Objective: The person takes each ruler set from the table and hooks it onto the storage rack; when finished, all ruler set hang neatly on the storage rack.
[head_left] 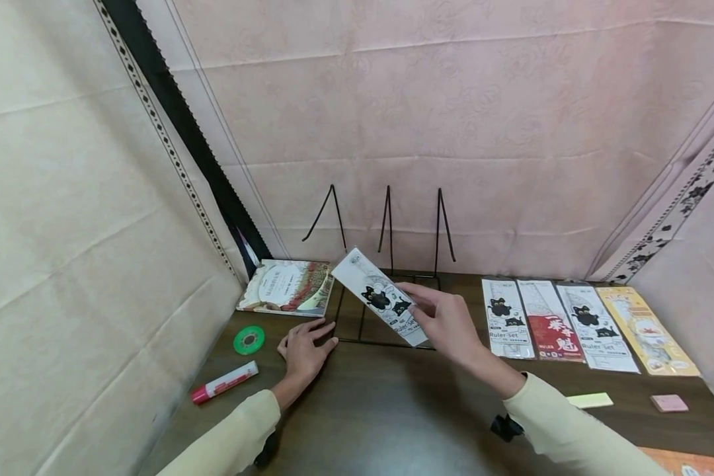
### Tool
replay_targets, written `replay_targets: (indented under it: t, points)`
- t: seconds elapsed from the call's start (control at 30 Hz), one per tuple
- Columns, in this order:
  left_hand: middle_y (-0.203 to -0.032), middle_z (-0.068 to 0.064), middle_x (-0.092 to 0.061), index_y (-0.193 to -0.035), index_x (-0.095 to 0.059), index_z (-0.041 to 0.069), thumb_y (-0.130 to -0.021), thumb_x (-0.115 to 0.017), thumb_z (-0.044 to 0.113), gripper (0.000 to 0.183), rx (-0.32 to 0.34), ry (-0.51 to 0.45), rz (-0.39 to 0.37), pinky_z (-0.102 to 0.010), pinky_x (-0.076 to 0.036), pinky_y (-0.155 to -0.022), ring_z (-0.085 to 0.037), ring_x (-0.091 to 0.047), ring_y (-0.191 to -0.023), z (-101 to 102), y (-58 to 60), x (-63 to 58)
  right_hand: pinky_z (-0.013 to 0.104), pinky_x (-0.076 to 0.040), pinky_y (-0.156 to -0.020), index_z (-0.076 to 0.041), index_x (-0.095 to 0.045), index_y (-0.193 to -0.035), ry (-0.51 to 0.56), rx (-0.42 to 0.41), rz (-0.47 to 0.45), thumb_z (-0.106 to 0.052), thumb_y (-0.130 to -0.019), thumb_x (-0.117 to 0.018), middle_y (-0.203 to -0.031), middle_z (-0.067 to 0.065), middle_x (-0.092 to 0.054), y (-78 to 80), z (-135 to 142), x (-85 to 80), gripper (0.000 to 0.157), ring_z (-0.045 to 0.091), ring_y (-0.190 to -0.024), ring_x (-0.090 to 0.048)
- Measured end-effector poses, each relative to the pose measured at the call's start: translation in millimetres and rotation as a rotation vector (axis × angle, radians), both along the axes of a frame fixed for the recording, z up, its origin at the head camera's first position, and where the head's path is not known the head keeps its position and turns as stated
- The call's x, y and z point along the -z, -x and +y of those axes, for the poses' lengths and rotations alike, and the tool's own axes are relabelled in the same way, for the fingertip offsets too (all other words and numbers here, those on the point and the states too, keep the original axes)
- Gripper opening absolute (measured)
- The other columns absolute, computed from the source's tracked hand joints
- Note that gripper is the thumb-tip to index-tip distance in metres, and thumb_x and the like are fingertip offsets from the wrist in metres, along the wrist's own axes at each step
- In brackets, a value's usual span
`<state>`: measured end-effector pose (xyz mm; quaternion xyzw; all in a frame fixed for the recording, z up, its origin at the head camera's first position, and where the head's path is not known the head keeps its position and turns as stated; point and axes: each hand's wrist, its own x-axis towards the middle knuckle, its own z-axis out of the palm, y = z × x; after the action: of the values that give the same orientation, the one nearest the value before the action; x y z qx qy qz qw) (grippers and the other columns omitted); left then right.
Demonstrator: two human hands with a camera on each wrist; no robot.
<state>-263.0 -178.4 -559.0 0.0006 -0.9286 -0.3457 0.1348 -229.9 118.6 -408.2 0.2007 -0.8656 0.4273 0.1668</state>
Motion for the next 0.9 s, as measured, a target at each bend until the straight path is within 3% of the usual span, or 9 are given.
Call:
replay_targets:
  t: [0.13, 0.23, 0.37, 0.47, 0.63, 0.73, 0.8, 0.87, 0.9]
  points:
    - [-0.137, 0.008, -0.058, -0.120, -0.069, 0.033, -0.084, -0.074, 0.036, 0.036, 0.009, -0.004, 0.001, -0.061, -0.010, -0.102, -0.026, -0.039, -0.132, 1.8, 1.5, -0.6, 0.021, -0.040, -0.044, -0.042, -0.060, -0.127, -0.012, -0.003, 0.043, -0.007, -0.088, -0.065, -0.102, -0.006, -0.075, -4.8, -10.8, -2.0, 0.052, 0.003, -0.056, -0.061]
    - [-0.136, 0.009, -0.058, -0.119, -0.069, 0.034, -0.084, -0.074, 0.036, 0.035, 0.002, -0.005, -0.003, -0.059, -0.009, -0.104, -0.025, -0.039, -0.132, 2.5, 1.3, -1.5, 0.021, -0.041, -0.044, -0.042, -0.060, -0.127, 0.014, -0.028, 0.037, -0.007, -0.089, -0.064, -0.105, -0.007, -0.074, -8.0, -19.8, -6.5, 0.052, 0.003, -0.057, -0.062]
    - [-0.136, 0.010, -0.059, -0.119, -0.069, 0.035, -0.084, -0.073, 0.036, 0.035, -0.009, 0.007, -0.009, -0.058, -0.009, -0.104, -0.023, -0.039, -0.132, 1.8, 1.3, -0.1, 0.023, -0.048, -0.050, -0.043, -0.060, -0.127, 0.059, -0.059, 0.021, -0.007, -0.090, -0.064, -0.113, -0.007, -0.072, -11.2, -31.4, -13.1, 0.051, 0.006, -0.077, -0.072]
    - [-0.136, 0.010, -0.059, -0.119, -0.069, 0.035, -0.084, -0.073, 0.036, 0.035, -0.009, 0.005, -0.008, -0.057, -0.009, -0.104, -0.023, -0.039, -0.132, 1.1, 2.0, 0.9, 0.023, -0.046, -0.047, -0.044, -0.059, -0.127, 0.063, -0.065, 0.023, -0.007, -0.090, -0.064, -0.115, -0.007, -0.071, -12.2, -38.2, -17.4, 0.053, 0.005, -0.073, -0.070]
    - [-0.136, 0.009, -0.058, -0.119, -0.068, 0.036, -0.085, -0.073, 0.037, 0.035, -0.008, 0.006, -0.011, -0.059, -0.009, -0.104, -0.025, -0.039, -0.133, 0.2, 2.3, 0.5, 0.022, -0.036, -0.037, -0.050, -0.055, -0.129, 0.005, -0.041, 0.071, -0.010, -0.092, -0.062, -0.114, -0.008, -0.071, -12.8, -44.7, -23.1, 0.054, 0.002, -0.038, -0.041]
    - [-0.137, 0.008, -0.058, -0.120, -0.068, 0.035, -0.085, -0.073, 0.037, 0.036, -0.001, 0.015, -0.012, -0.059, -0.011, -0.103, -0.026, -0.039, -0.133, 0.1, 2.2, 0.8, 0.022, -0.030, -0.036, -0.050, -0.053, -0.130, -0.032, -0.016, 0.118, -0.011, -0.092, -0.061, -0.082, -0.007, -0.073, -11.6, -45.6, -24.7, 0.055, 0.004, -0.033, -0.028]
    - [-0.137, 0.007, -0.058, -0.120, -0.068, 0.034, -0.084, -0.073, 0.037, 0.036, 0.000, 0.018, -0.012, -0.059, -0.011, -0.102, -0.026, -0.039, -0.133, 0.3, 2.2, 1.5, 0.021, -0.028, -0.036, -0.048, -0.053, -0.131, -0.048, 0.004, 0.152, -0.011, -0.092, -0.061, -0.060, -0.008, -0.060, -10.4, -45.5, -26.1, 0.055, 0.004, -0.034, -0.025]
    - [-0.137, 0.007, -0.058, -0.120, -0.069, 0.034, -0.084, -0.073, 0.036, 0.036, -0.002, 0.017, -0.009, -0.060, -0.012, -0.101, -0.026, -0.040, -0.133, 0.7, 2.3, 2.1, 0.021, -0.026, -0.038, -0.049, -0.052, -0.132, -0.064, 0.025, 0.187, -0.010, -0.092, -0.061, -0.050, -0.010, -0.044, -9.1, -45.1, -28.1, 0.056, 0.005, -0.035, -0.025]
    - [-0.137, 0.007, -0.058, -0.120, -0.069, 0.034, -0.084, -0.073, 0.037, 0.036, -0.004, 0.016, -0.008, -0.060, -0.012, -0.102, -0.026, -0.040, -0.132, 0.8, 2.3, 2.3, 0.021, -0.026, -0.038, -0.048, -0.052, -0.132, -0.069, 0.035, 0.200, -0.010, -0.092, -0.061, -0.050, -0.010, -0.044, -8.6, -44.9, -29.1, 0.056, 0.005, -0.035, -0.024]
